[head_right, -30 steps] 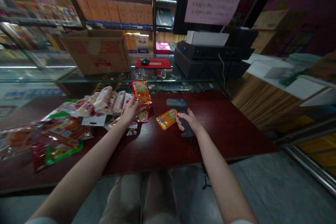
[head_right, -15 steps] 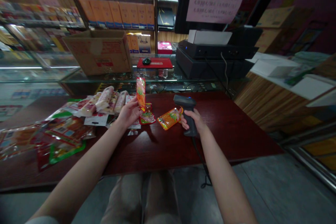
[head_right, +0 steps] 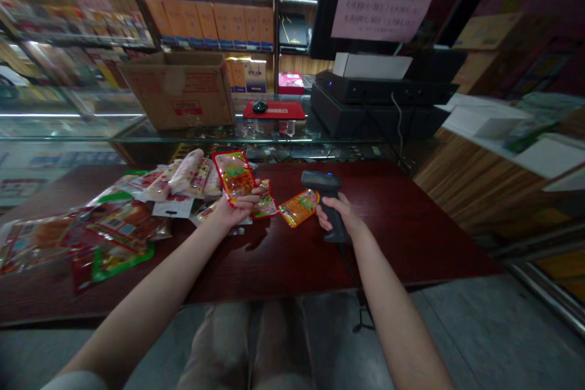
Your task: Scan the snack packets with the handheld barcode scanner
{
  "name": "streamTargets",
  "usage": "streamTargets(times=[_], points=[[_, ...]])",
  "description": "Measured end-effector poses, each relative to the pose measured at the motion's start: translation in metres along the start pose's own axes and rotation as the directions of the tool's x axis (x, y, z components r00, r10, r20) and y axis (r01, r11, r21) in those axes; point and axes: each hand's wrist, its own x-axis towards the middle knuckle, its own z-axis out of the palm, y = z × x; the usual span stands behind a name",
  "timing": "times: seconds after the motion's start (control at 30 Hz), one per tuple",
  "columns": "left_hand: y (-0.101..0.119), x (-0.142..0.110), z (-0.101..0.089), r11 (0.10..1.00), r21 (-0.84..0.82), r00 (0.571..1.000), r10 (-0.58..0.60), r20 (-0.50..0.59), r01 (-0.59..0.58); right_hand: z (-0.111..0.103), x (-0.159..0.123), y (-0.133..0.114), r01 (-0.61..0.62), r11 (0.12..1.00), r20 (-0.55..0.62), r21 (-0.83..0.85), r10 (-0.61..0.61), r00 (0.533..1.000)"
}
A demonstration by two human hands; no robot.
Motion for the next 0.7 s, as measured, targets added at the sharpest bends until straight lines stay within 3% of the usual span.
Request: streamTargets(times=[0.23, 0.57, 0.7], points=[[-0.002, 0.008, -0.006, 0.997, 0.057, 0.998, -0.042, -0.04, 0.044, -0.001, 0.0, 0.004, -0.066, 0.997, 0.099, -0.029, 0.069, 0.993], [-0.005, 0.015, -0.016, 0.995, 0.008, 0.994, -0.095, -0.061, 0.095, 0.001, -0.003, 0.005, -0.114, 0.992, 0.129, -0.058, 0.12, 0.984], [-0.006, 0.02, -0.016, 0.998, 0.015, 0.994, -0.065, -0.088, 0.067, 0.002, -0.004, 0.005, -0.131, 0.99, 0.137, -0.061, 0.138, 0.981]])
